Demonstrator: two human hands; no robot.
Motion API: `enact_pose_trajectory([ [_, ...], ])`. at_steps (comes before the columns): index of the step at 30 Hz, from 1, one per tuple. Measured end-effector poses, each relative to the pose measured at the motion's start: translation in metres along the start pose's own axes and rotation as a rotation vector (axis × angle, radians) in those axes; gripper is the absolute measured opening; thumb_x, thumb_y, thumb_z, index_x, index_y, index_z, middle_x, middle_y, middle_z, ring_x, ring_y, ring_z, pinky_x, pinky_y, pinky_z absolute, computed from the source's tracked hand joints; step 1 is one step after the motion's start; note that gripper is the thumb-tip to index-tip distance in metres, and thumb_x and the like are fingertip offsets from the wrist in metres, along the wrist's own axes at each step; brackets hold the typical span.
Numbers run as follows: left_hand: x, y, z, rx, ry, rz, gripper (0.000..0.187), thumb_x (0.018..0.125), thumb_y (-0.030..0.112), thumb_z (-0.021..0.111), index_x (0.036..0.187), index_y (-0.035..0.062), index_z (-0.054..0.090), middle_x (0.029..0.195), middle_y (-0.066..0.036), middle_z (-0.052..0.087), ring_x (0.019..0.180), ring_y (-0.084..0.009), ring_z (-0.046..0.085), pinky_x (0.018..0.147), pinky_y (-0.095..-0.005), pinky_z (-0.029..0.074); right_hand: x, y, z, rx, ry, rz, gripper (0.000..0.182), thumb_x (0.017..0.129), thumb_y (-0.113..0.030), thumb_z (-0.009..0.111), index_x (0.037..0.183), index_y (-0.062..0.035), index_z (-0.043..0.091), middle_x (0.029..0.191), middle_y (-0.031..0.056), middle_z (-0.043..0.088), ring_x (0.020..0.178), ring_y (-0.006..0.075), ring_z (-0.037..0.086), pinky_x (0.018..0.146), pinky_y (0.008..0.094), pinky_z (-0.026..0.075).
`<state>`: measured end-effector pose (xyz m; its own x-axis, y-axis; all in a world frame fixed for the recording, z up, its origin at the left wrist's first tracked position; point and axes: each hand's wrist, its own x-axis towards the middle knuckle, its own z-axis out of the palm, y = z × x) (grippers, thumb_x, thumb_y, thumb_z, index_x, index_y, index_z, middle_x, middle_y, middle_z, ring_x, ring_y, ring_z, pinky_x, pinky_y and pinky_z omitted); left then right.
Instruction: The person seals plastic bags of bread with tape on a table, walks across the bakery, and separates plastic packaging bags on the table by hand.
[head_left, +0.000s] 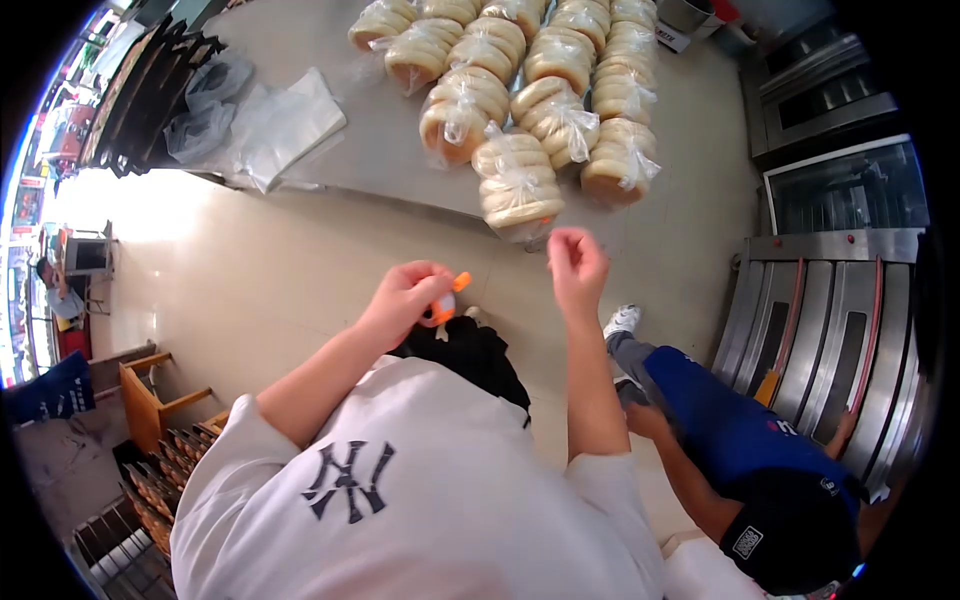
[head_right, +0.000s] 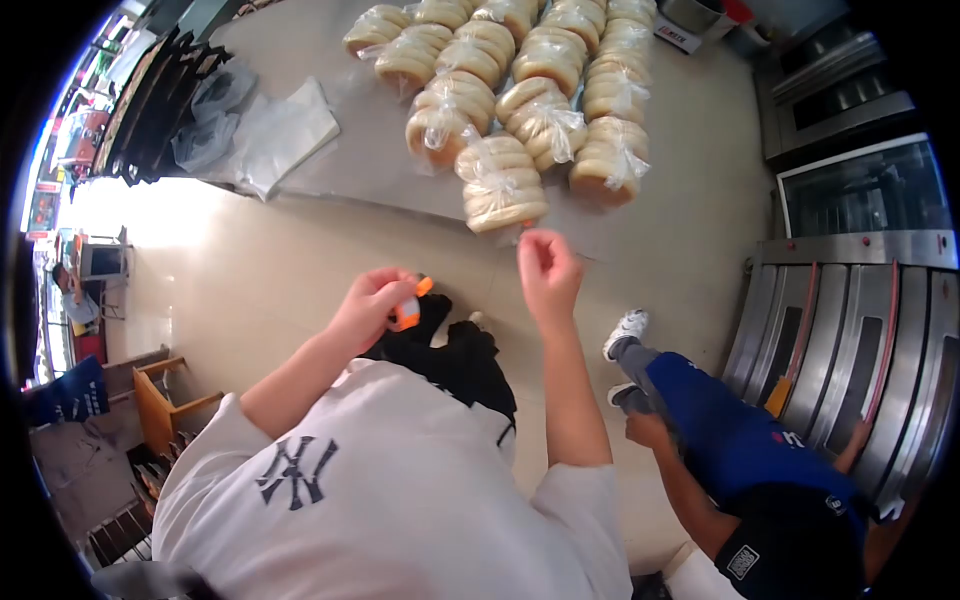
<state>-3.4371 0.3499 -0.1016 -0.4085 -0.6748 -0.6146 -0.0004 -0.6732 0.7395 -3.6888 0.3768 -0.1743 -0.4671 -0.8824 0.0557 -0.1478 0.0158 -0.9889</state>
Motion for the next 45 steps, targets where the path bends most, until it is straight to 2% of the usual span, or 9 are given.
enact_pose_trajectory([
  [2,0.019,0.007,0.003,-0.003,-0.091,0.026,0.015,0.093,0.019,0.063,0.094,0.0048,0.064,0.075,-0.001,0.060,0.063,-0.0083,0.054,0.052,-0.0228,0.040,-0.032,-0.024,0.008,0.276,-0.230,0.214,0.006,0.090,-0.004,0.066,0.095,-0.0015,0.069,0.079,-0.0025,0.066,0.067,0.0029,0.056,0.062,0.0208,0.047],
  [8,0.065,0.027,0.016,-0.012,-0.249,0.090,0.012,0.094,0.021,0.063,0.095,0.0093,0.064,0.079,0.002,0.062,0.068,-0.0058,0.057,0.056,-0.0211,0.045,-0.048,-0.054,0.056,0.291,0.115,0.175,0.013,0.088,-0.005,0.071,0.099,0.0015,0.069,0.088,0.0015,0.070,0.077,0.0045,0.062,0.071,0.0206,0.050],
  [19,0.095,0.057,0.017,0.053,-0.377,0.084,0.011,0.096,0.025,0.060,0.097,0.0138,0.063,0.086,0.005,0.062,0.074,-0.0041,0.059,0.056,-0.0201,0.046,-0.007,-0.052,0.087,0.333,0.336,0.075,0.006,0.091,-0.003,0.067,0.091,0.0020,0.067,0.084,0.0013,0.067,0.073,0.0055,0.060,0.066,0.0203,0.048],
  [21,0.109,0.057,0.020,0.106,-0.361,0.088,0.017,0.096,0.023,0.059,0.108,0.0117,0.063,0.084,0.004,0.061,0.072,-0.0037,0.056,0.055,-0.0207,0.045,0.016,-0.049,0.059,-0.029,0.157,0.030,0.011,0.088,-0.009,0.071,0.092,0.0007,0.068,0.078,0.0015,0.067,0.073,0.0058,0.061,0.067,0.0239,0.050],
  [24,0.124,0.063,0.028,0.203,-0.274,0.143,0.034,0.096,0.020,0.057,0.128,0.0087,0.057,0.077,0.005,0.051,0.067,-0.0033,0.048,0.055,-0.0205,0.040,0.068,-0.021,0.000,-0.508,0.003,-0.113,0.012,0.086,-0.014,0.070,0.084,-0.0040,0.065,0.077,0.0049,0.067,0.068,0.0188,0.065,0.063,0.0346,0.050],
  [28,0.131,0.063,0.047,0.144,-0.083,0.111,0.032,0.097,0.021,0.057,0.126,0.0087,0.058,0.077,0.006,0.047,0.067,-0.0038,0.047,0.058,-0.0202,0.041,0.137,0.044,-0.074,-1.140,-0.095,-0.488,0.019,0.084,-0.021,0.071,0.073,-0.0108,0.059,0.075,0.0067,0.064,0.067,0.0300,0.062,0.064,0.0442,0.044],
  [38,0.127,0.021,0.105,-0.010,0.155,0.129,0.029,0.100,0.024,0.054,0.122,0.0079,0.061,0.079,0.005,0.051,0.068,-0.0029,0.046,0.062,-0.0193,0.041,0.173,0.086,-0.122,-1.092,-0.061,-0.562,0.022,0.082,-0.027,0.074,0.071,-0.0147,0.059,0.072,0.0019,0.062,0.067,0.0243,0.062,0.067,0.0404,0.043],
  [43,0.120,0.026,0.108,-0.149,0.038,0.091,0.031,0.101,0.027,0.050,0.121,0.0066,0.063,0.081,0.003,0.054,0.071,-0.0052,0.051,0.063,-0.0202,0.043,0.182,0.080,-0.141,-1.044,0.056,-0.331,0.036,0.077,-0.039,0.079,0.067,-0.0143,0.055,0.073,0.0027,0.062,0.068,0.0285,0.062,0.058,0.0440,0.047],
  [45,0.121,0.027,0.103,-0.155,-0.012,0.086,0.035,0.099,0.022,0.046,0.128,0.0053,0.058,0.096,-0.003,0.058,0.085,-0.0115,0.054,0.076,-0.0240,0.046,0.182,0.084,-0.147,-1.039,0.064,-0.341,0.041,0.074,-0.042,0.081,0.067,-0.0133,0.053,0.074,0.0034,0.061,0.068,0.0307,0.061,0.056,0.0456,0.047],
])
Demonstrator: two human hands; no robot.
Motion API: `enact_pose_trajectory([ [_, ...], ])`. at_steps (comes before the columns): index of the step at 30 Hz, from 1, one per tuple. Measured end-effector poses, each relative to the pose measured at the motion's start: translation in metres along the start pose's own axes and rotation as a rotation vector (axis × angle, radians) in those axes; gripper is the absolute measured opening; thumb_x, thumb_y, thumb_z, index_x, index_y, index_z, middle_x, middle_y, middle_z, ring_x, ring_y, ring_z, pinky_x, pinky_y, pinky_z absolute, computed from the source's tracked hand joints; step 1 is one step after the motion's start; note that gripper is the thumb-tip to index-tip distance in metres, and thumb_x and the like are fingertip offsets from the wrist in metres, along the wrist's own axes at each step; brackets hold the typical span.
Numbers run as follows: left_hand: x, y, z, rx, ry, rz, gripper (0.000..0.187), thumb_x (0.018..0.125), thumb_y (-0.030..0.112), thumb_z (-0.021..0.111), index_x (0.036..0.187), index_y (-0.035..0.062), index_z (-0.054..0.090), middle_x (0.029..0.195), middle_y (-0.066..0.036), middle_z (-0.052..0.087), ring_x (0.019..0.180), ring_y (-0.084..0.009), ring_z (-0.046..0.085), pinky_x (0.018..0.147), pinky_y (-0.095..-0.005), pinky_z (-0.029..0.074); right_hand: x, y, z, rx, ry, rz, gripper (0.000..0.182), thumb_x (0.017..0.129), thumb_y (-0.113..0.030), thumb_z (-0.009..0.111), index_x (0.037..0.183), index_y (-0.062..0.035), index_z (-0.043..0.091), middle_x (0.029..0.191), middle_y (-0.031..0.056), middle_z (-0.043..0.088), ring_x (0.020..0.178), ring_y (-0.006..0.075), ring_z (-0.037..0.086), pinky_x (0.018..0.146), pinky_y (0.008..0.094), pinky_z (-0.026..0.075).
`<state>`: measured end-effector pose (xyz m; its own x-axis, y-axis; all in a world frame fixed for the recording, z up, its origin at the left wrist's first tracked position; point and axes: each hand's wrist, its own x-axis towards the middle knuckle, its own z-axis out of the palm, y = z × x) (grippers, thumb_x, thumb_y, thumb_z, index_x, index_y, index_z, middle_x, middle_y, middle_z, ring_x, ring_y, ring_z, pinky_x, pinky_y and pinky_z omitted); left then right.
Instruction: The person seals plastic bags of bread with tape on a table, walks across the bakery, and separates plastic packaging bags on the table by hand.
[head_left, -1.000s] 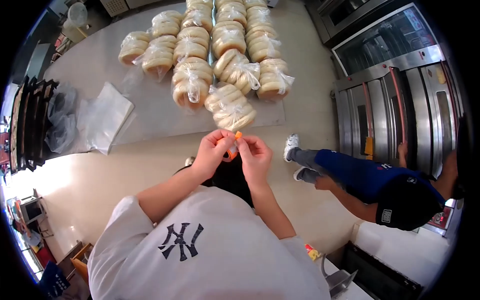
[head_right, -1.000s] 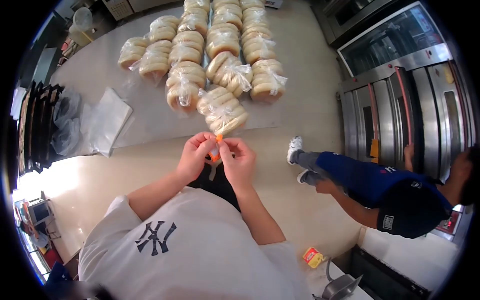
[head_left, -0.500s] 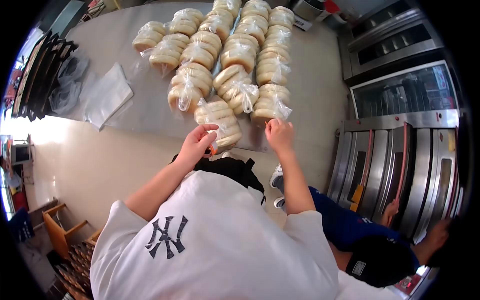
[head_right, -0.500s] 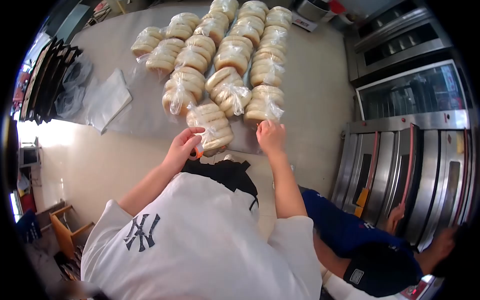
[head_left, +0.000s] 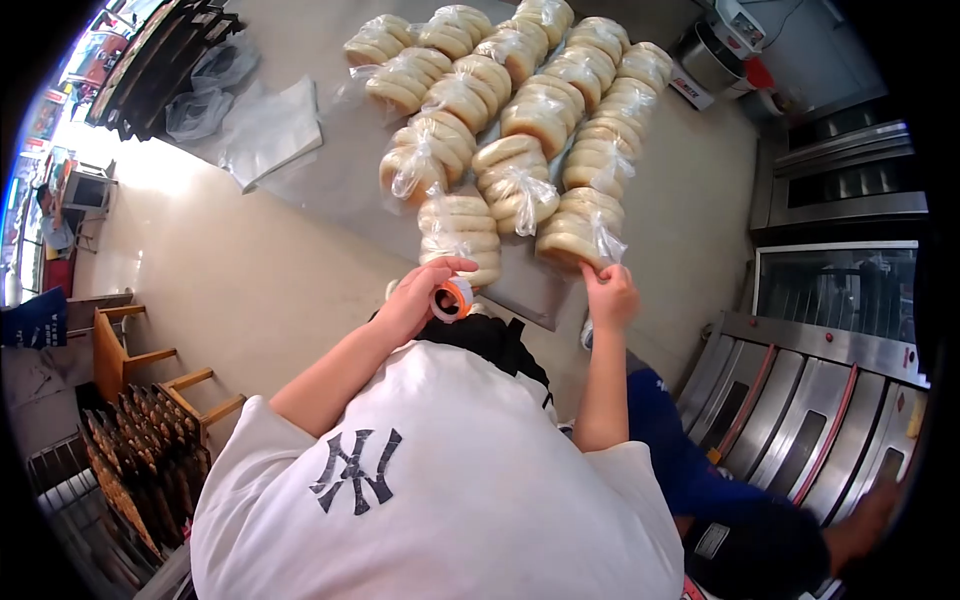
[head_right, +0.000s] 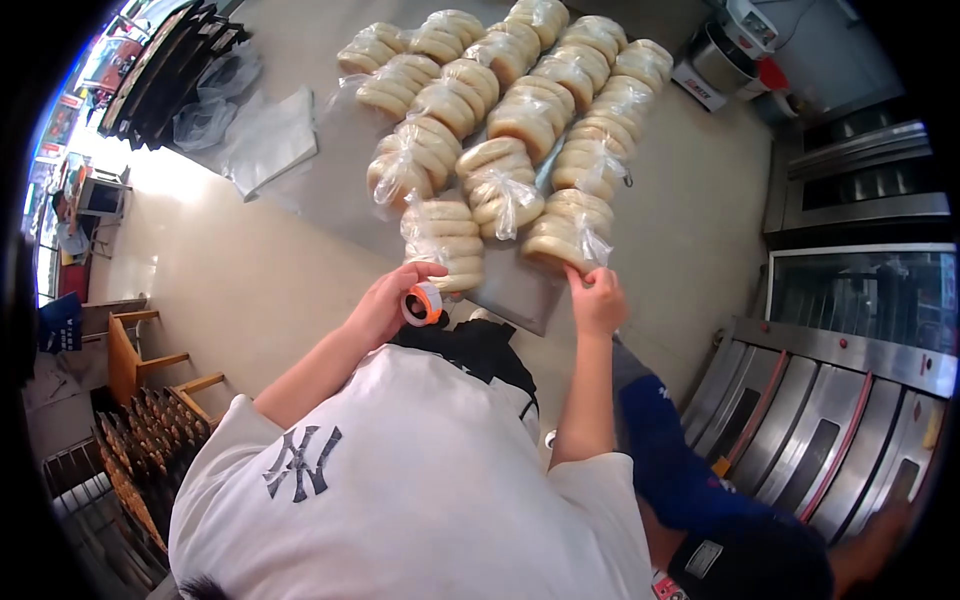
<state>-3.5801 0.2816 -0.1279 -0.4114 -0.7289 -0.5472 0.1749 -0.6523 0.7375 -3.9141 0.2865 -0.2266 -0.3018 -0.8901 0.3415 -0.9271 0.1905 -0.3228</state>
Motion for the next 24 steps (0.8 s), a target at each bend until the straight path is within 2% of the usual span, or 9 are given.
enact_pose_trajectory([
  [2,0.000,0.005,0.003,-0.169,-0.121,0.052,0.041,0.094,0.015,0.040,0.131,0.0055,0.055,0.106,-0.007,0.056,0.095,-0.0141,0.055,0.081,-0.0255,0.048,-0.004,0.002,0.000,0.035,0.014,-0.013,0.036,0.078,-0.038,0.079,0.071,-0.0124,0.055,0.074,0.0048,0.060,0.067,0.0296,0.061,0.057,0.0439,0.047],
  [5,-0.013,0.026,0.009,0.111,-0.152,0.180,0.048,0.090,0.010,0.036,0.136,0.0034,0.046,0.110,-0.009,0.054,0.103,-0.0185,0.055,0.090,-0.0320,0.048,-0.012,-0.017,-0.013,0.130,0.052,-0.014,0.026,0.085,-0.029,0.075,0.076,-0.0103,0.059,0.072,0.0059,0.057,0.065,0.0252,0.060,0.058,0.0390,0.048],
  [8,-0.016,0.037,0.008,0.293,-0.167,0.311,0.051,0.089,0.008,0.038,0.139,0.0017,0.041,0.106,-0.011,0.055,0.099,-0.0246,0.057,0.093,-0.0388,0.046,-0.023,-0.099,-0.049,0.718,-0.243,0.190,0.013,0.089,-0.018,0.069,0.089,-0.0051,0.066,0.080,0.0038,0.063,0.070,0.0146,0.060,0.063,0.0304,0.050],
  [11,-0.011,0.053,0.003,1.082,-0.191,0.840,0.060,0.083,-0.002,0.057,0.141,0.0043,0.040,0.104,-0.018,0.057,0.100,-0.0357,0.057,0.088,-0.0404,0.048,-0.024,-0.162,-0.073,1.269,-0.655,0.369,0.014,0.092,-0.015,0.068,0.097,-0.0018,0.069,0.091,0.0045,0.071,0.077,0.0098,0.063,0.069,0.0261,0.052],
  [14,-0.005,0.063,-0.004,1.232,-0.278,0.950,0.062,0.082,0.001,0.060,0.141,0.0033,0.039,0.100,-0.015,0.058,0.098,-0.0348,0.058,0.086,-0.0421,0.048,-0.019,-0.191,-0.083,1.105,-0.545,0.224,0.014,0.092,-0.014,0.068,0.097,-0.0009,0.070,0.088,0.0052,0.071,0.075,0.0097,0.063,0.069,0.0248,0.052],
  [19,0.000,0.059,-0.015,1.139,-0.259,0.896,0.059,0.084,0.004,0.064,0.139,0.0040,0.042,0.103,-0.013,0.063,0.098,-0.0323,0.060,0.086,-0.0385,0.049,-0.024,-0.199,-0.074,1.117,-0.514,0.285,0.012,0.090,-0.011,0.069,0.089,0.0007,0.067,0.080,0.0021,0.068,0.071,0.0062,0.061,0.064,0.0224,0.049],
  [21,0.000,0.058,-0.019,1.060,-0.230,0.911,0.054,0.086,0.006,0.066,0.136,0.0042,0.047,0.103,-0.013,0.064,0.097,-0.0305,0.061,0.085,-0.0367,0.050,-0.030,-0.197,-0.068,1.293,-0.476,0.380,0.010,0.089,-0.009,0.070,0.087,-0.0004,0.064,0.077,0.0005,0.066,0.069,0.0048,0.058,0.062,0.0212,0.047],
  [23,0.001,0.058,-0.025,0.811,-0.285,0.620,0.040,0.088,0.013,0.069,0.125,0.0046,0.057,0.101,-0.012,0.067,0.091,-0.0275,0.064,0.082,-0.0352,0.051,-0.034,-0.194,-0.067,1.337,-0.431,0.419,0.010,0.089,-0.008,0.070,0.087,-0.0007,0.064,0.076,-0.0005,0.065,0.069,0.0045,0.057,0.062,0.0210,0.046],
  [24,0.003,0.059,-0.027,0.808,-0.286,0.622,0.040,0.088,0.013,0.069,0.125,0.0046,0.057,0.101,-0.012,0.067,0.091,-0.0275,0.064,0.082,-0.0352,0.051,-0.035,-0.194,-0.066,1.386,-0.390,0.464,0.009,0.089,-0.008,0.069,0.088,-0.0010,0.064,0.076,-0.0015,0.064,0.069,0.0042,0.056,0.062,0.0208,0.046],
])
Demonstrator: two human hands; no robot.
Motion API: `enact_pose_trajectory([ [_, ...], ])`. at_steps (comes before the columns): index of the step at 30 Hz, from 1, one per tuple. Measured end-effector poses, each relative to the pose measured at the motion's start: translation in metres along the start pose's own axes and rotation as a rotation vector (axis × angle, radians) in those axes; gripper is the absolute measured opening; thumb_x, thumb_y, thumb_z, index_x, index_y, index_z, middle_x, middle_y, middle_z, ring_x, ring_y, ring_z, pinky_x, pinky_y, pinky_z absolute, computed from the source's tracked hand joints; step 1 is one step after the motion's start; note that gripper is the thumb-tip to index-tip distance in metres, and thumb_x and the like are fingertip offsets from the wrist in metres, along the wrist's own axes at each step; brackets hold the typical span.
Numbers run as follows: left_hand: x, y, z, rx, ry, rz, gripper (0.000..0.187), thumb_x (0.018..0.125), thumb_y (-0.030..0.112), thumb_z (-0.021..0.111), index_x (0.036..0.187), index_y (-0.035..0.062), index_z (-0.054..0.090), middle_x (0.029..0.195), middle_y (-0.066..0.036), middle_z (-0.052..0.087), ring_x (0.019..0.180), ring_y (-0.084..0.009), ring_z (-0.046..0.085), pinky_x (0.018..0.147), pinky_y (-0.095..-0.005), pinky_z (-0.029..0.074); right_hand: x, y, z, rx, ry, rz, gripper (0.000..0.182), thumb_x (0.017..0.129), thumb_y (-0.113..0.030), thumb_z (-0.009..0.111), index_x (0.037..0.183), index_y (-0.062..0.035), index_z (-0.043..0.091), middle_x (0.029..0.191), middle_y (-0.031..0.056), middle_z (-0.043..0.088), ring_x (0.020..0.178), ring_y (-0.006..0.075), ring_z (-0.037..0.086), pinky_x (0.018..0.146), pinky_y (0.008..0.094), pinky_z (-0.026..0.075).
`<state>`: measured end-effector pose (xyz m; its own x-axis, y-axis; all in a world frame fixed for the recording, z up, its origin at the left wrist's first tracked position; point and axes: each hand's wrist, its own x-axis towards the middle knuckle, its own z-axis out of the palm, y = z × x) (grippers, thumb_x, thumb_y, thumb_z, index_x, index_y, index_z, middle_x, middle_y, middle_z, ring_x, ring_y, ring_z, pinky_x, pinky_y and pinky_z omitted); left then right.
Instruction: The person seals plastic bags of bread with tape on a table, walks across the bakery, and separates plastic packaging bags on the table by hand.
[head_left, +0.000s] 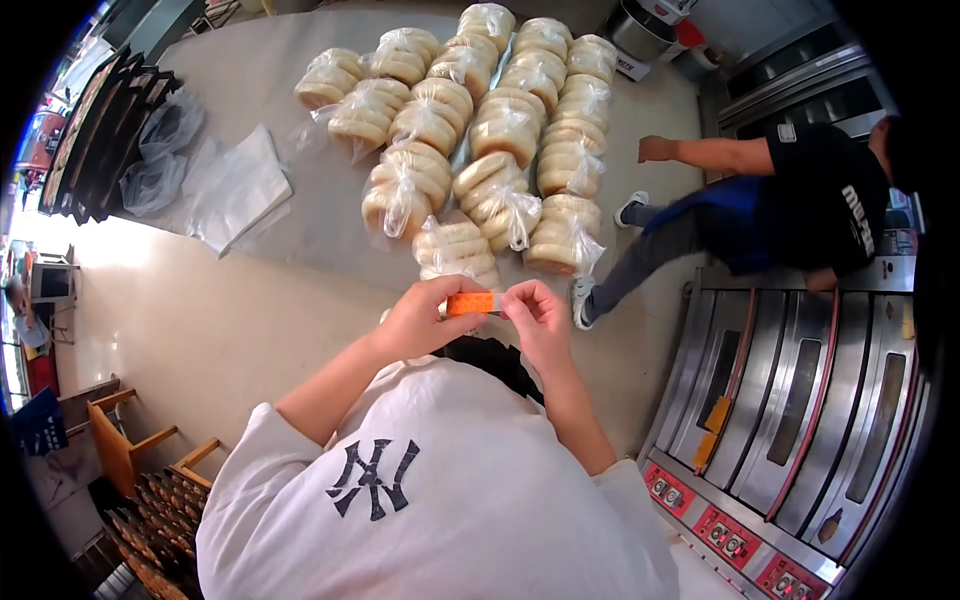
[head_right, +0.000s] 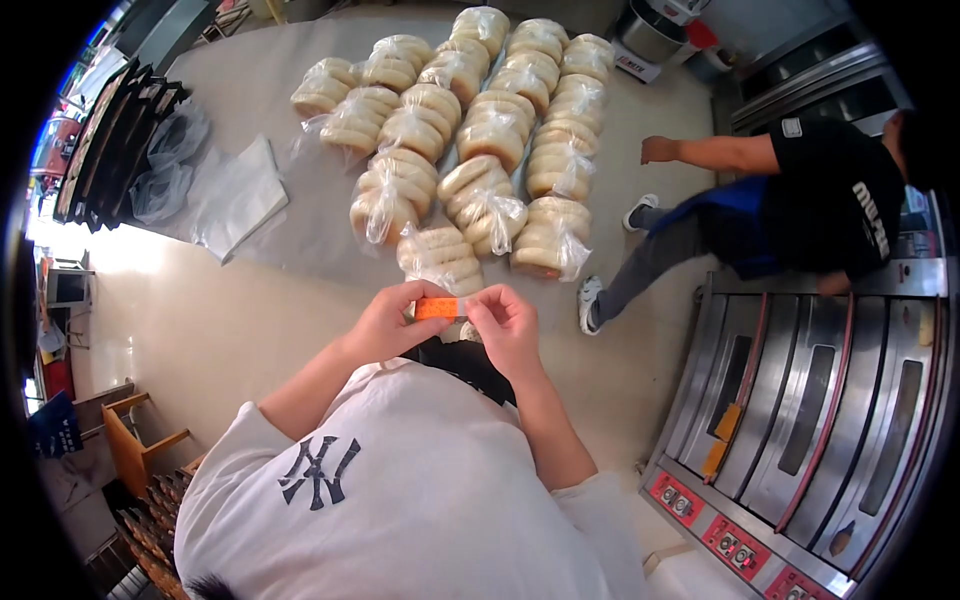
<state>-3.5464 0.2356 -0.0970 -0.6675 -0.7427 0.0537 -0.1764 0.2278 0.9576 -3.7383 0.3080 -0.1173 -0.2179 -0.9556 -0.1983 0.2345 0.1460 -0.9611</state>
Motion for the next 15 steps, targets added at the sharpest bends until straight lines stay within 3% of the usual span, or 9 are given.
enact_pose_trajectory([
  [1,0.001,-0.001,-0.003,-0.089,-0.034,-0.038,0.035,0.088,0.016,0.070,0.119,0.0044,0.060,0.098,-0.012,0.068,0.087,-0.0261,0.065,0.080,-0.0349,0.051,0.000,-0.001,0.001,-0.003,0.000,0.002,0.009,0.089,-0.008,0.069,0.088,-0.0010,0.064,0.076,-0.0015,0.064,0.069,0.0042,0.056,0.062,0.0208,0.046],
  [2,0.002,-0.001,-0.004,-0.179,-0.066,-0.078,0.031,0.088,0.019,0.072,0.113,0.0041,0.062,0.095,-0.013,0.068,0.083,-0.0247,0.066,0.078,-0.0347,0.051,0.000,-0.003,0.004,-0.194,0.023,-0.092,0.009,0.088,-0.008,0.070,0.088,-0.0012,0.064,0.076,0.0000,0.064,0.068,0.0066,0.057,0.062,0.0222,0.046],
  [3,0.003,0.000,-0.004,-0.181,-0.061,-0.081,0.031,0.088,0.019,0.072,0.113,0.0041,0.062,0.095,-0.013,0.068,0.083,-0.0247,0.066,0.078,-0.0347,0.051,-0.001,-0.006,0.007,-0.383,0.044,-0.185,0.009,0.087,-0.007,0.071,0.088,-0.0014,0.064,0.077,0.0014,0.064,0.067,0.0089,0.057,0.062,0.0236,0.047],
  [4,0.004,0.003,-0.003,-0.159,-0.057,-0.124,0.029,0.088,0.019,0.071,0.111,0.0038,0.062,0.094,-0.013,0.068,0.083,-0.0263,0.066,0.077,-0.0351,0.051,0.000,-0.012,0.010,-0.383,0.039,-0.182,0.009,0.087,-0.007,0.071,0.088,-0.0014,0.064,0.077,0.0014,0.064,0.067,0.0089,0.057,0.062,0.0236,0.047],
  [6,0.005,0.006,-0.003,-0.132,-0.047,-0.169,0.026,0.088,0.019,0.071,0.108,0.0035,0.062,0.092,-0.014,0.068,0.083,-0.0279,0.066,0.076,-0.0355,0.051,0.004,-0.022,0.016,-0.703,0.125,-0.578,0.011,0.083,-0.007,0.073,0.088,-0.0025,0.065,0.081,0.0055,0.064,0.068,0.0179,0.061,0.062,0.0291,0.050],
  [7,0.005,0.007,-0.002,-0.016,-0.036,-0.120,0.025,0.088,0.019,0.070,0.106,0.0035,0.062,0.092,-0.014,0.068,0.083,-0.0299,0.066,0.075,-0.0367,0.051,0.005,-0.021,0.015,-0.699,0.119,-0.579,0.011,0.083,-0.007,0.073,0.088,-0.0025,0.065,0.081,0.0055,0.064,0.068,0.0179,0.061,0.062,0.0291,0.050],
  [9,0.003,0.009,0.000,0.102,-0.028,-0.074,0.024,0.088,0.020,0.070,0.103,0.0036,0.061,0.091,-0.015,0.068,0.084,-0.0319,0.065,0.074,-0.0378,0.051,0.005,-0.018,0.013,-0.709,-0.009,-0.484,0.012,0.079,-0.010,0.076,0.085,-0.0036,0.067,0.085,0.0082,0.065,0.072,0.0263,0.063,0.064,0.0340,0.051],
  [15,-0.003,0.005,0.010,0.312,-0.001,-0.060,0.023,0.086,0.022,0.070,0.099,0.0044,0.064,0.091,-0.015,0.068,0.086,-0.0346,0.065,0.076,-0.0422,0.051,0.006,-0.003,0.004,-0.722,-0.060,-0.422,0.010,0.079,-0.013,0.077,0.082,-0.0059,0.070,0.086,0.0065,0.067,0.074,0.0284,0.064,0.066,0.0373,0.050],
])
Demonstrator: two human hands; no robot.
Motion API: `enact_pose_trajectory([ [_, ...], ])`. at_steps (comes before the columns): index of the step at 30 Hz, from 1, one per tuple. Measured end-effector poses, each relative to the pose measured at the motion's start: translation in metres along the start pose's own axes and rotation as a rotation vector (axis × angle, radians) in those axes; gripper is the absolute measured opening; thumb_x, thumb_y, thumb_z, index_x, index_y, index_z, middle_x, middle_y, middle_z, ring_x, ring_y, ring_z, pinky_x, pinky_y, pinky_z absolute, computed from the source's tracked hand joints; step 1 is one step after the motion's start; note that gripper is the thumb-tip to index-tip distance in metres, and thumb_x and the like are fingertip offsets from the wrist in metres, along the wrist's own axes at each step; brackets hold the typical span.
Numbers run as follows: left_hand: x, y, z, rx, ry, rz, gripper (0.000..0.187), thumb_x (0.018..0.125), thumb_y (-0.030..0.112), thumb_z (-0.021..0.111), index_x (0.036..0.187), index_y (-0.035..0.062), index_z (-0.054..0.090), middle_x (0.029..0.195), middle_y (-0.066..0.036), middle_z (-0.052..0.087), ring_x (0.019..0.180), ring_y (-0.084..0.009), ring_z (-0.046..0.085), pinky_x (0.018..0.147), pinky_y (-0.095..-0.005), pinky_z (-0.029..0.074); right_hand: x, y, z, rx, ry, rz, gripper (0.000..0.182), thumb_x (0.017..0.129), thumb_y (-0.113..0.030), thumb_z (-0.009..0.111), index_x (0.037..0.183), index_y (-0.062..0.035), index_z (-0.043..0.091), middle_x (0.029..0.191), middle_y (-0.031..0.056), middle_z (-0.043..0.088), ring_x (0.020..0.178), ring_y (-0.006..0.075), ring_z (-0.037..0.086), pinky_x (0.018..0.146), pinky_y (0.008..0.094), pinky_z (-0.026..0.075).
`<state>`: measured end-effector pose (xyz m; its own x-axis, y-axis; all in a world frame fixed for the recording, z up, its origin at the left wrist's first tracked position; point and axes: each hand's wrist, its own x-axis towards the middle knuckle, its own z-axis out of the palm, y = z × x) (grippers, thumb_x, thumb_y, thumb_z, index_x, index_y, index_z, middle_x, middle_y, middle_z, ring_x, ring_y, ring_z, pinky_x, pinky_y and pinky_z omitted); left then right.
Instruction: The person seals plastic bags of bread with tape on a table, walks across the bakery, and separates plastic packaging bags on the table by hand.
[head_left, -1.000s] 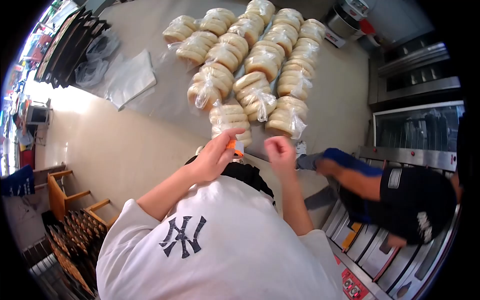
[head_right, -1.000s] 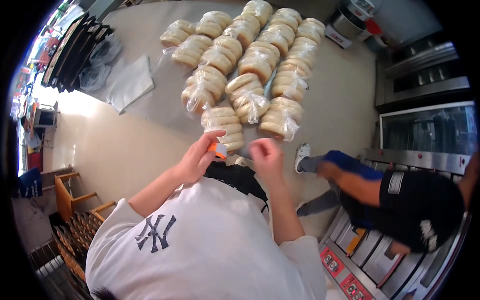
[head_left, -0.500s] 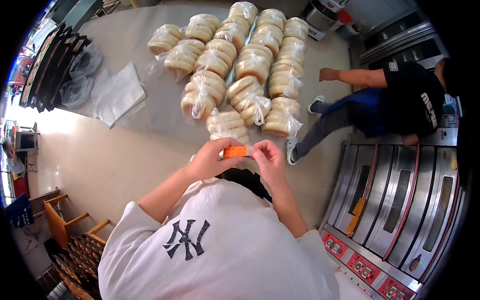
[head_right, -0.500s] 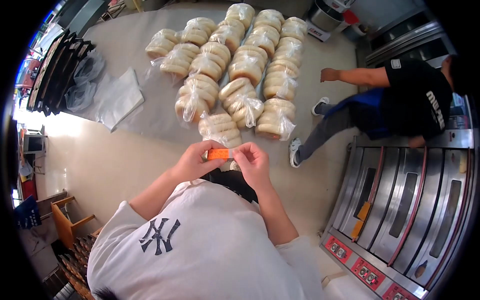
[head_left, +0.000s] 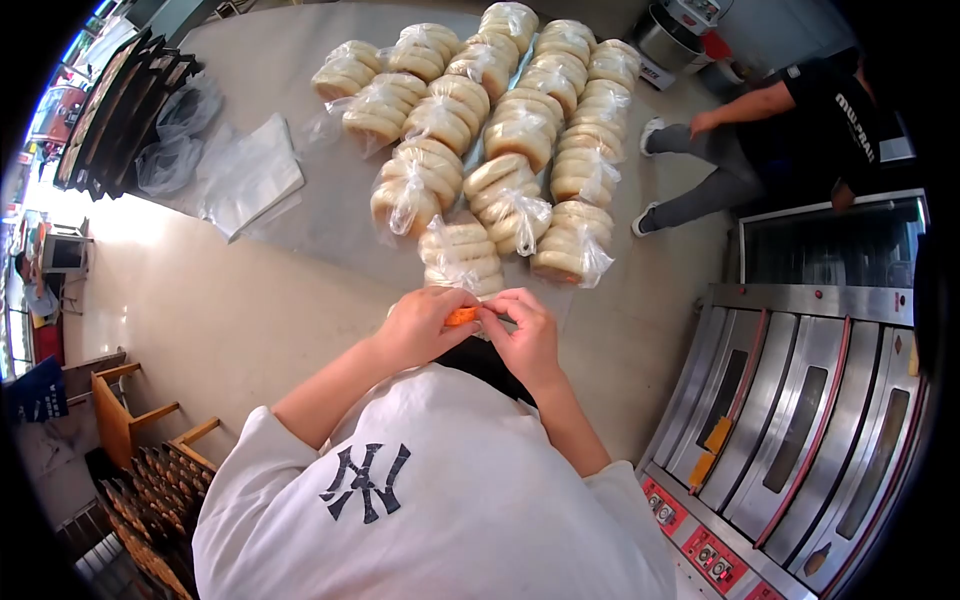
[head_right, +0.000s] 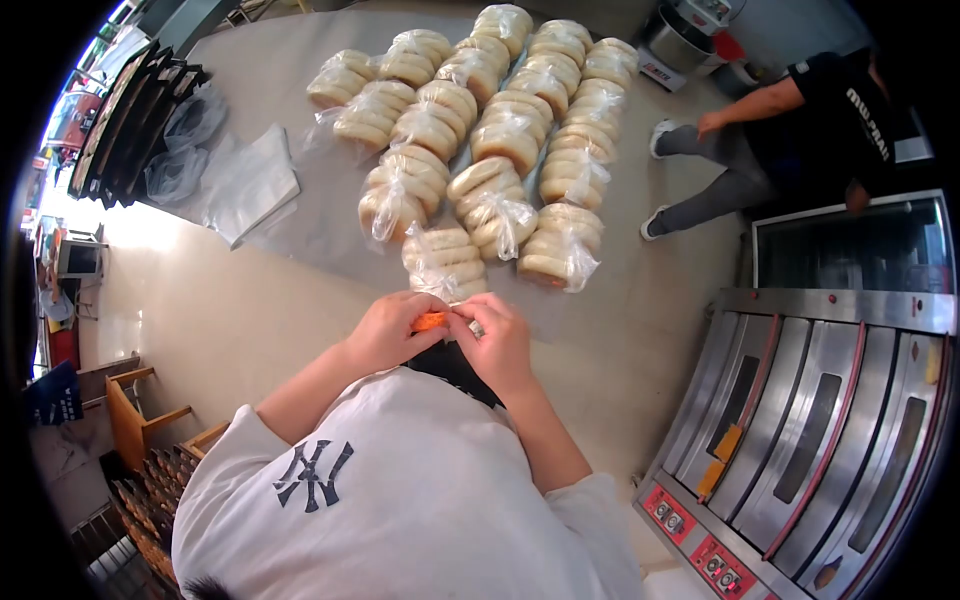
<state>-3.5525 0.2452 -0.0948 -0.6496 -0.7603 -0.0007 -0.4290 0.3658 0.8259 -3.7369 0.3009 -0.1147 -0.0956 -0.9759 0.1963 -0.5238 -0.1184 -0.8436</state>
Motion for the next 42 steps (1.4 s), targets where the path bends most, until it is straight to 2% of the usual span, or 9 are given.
enact_pose_trajectory([
  [7,-0.007,0.002,0.015,0.004,0.024,-0.124,0.027,0.087,0.022,0.069,0.107,0.0049,0.067,0.096,-0.015,0.068,0.088,-0.0344,0.065,0.079,-0.0409,0.052,0.001,0.020,-0.002,-0.126,0.019,-0.149,0.009,0.077,-0.013,0.077,0.080,-0.0106,0.068,0.085,0.0033,0.066,0.076,0.0264,0.063,0.068,0.0381,0.047],
  [18,-0.027,0.000,0.013,-0.154,0.049,-0.454,0.024,0.089,0.017,0.063,0.108,0.0019,0.065,0.094,-0.016,0.067,0.084,-0.0309,0.065,0.080,-0.0395,0.050,0.060,0.130,-0.032,-0.490,-0.269,-0.547,0.010,0.076,-0.015,0.074,0.077,-0.0130,0.065,0.085,0.0003,0.060,0.087,0.0216,0.060,0.084,0.0377,0.044],
  [21,-0.038,-0.014,0.018,-0.384,0.099,-0.559,0.024,0.090,0.015,0.058,0.110,0.0004,0.063,0.092,-0.011,0.067,0.080,-0.0214,0.063,0.077,-0.0352,0.052,0.075,0.141,-0.023,-0.628,-0.211,-0.645,0.008,0.076,-0.015,0.071,0.075,-0.0129,0.064,0.090,0.0011,0.060,0.093,0.0219,0.058,0.088,0.0374,0.043],
  [23,-0.046,-0.020,0.023,-0.898,0.193,-0.640,0.023,0.091,0.009,0.052,0.110,0.0006,0.061,0.087,-0.001,0.059,0.077,-0.0081,0.054,0.076,-0.0298,0.056,0.086,0.147,-0.022,-0.662,-0.205,-0.679,0.007,0.077,-0.015,0.068,0.073,-0.0119,0.063,0.094,0.0030,0.059,0.098,0.0232,0.057,0.091,0.0399,0.044],
  [29,-0.052,-0.016,0.017,-1.322,0.223,-0.775,0.030,0.084,0.003,0.047,0.112,0.0016,0.059,0.092,-0.006,0.060,0.075,-0.0106,0.059,0.075,-0.0402,0.062,0.101,0.151,-0.022,-0.786,-0.300,-0.624,0.007,0.079,-0.012,0.063,0.075,-0.0100,0.057,0.095,0.0071,0.056,0.087,0.0241,0.062,0.068,0.0373,0.052],
  [31,-0.048,-0.013,0.014,-1.378,0.193,-0.734,0.031,0.083,0.004,0.046,0.112,0.0015,0.059,0.094,-0.007,0.061,0.078,-0.0118,0.061,0.075,-0.0408,0.062,0.104,0.147,-0.021,-0.753,-0.246,-0.684,0.010,0.079,-0.012,0.066,0.081,-0.0097,0.057,0.095,0.0079,0.057,0.079,0.0247,0.063,0.061,0.0381,0.051],
  [36,-0.046,-0.021,0.013,-1.477,0.124,-0.604,0.034,0.085,0.004,0.043,0.116,0.0032,0.057,0.102,-0.008,0.062,0.090,-0.0144,0.064,0.077,-0.0405,0.061,0.082,0.094,-0.022,-0.413,-0.085,-0.342,0.018,0.082,-0.014,0.073,0.090,-0.0076,0.058,0.101,0.0060,0.058,0.076,0.0238,0.063,0.067,0.0346,0.053],
  [38,-0.044,-0.020,0.015,-1.453,0.164,-0.569,0.034,0.085,0.004,0.043,0.116,0.0036,0.057,0.103,-0.008,0.062,0.090,-0.0149,0.064,0.077,-0.0408,0.061,0.053,0.051,-0.020,0.028,-0.285,-0.047,0.016,0.090,-0.018,0.067,0.100,-0.0066,0.061,0.107,0.0025,0.061,0.081,0.0162,0.063,0.074,0.0295,0.052],
  [42,-0.041,-0.021,0.015,-1.492,0.144,-0.494,0.036,0.085,0.005,0.043,0.118,0.0047,0.056,0.106,-0.009,0.062,0.091,-0.0165,0.064,0.078,-0.0410,0.060,0.036,0.014,-0.005,0.536,-0.443,0.111,0.018,0.096,-0.021,0.061,0.102,-0.0039,0.063,0.101,-0.0015,0.065,0.084,0.0107,0.061,0.081,0.0270,0.049],
])
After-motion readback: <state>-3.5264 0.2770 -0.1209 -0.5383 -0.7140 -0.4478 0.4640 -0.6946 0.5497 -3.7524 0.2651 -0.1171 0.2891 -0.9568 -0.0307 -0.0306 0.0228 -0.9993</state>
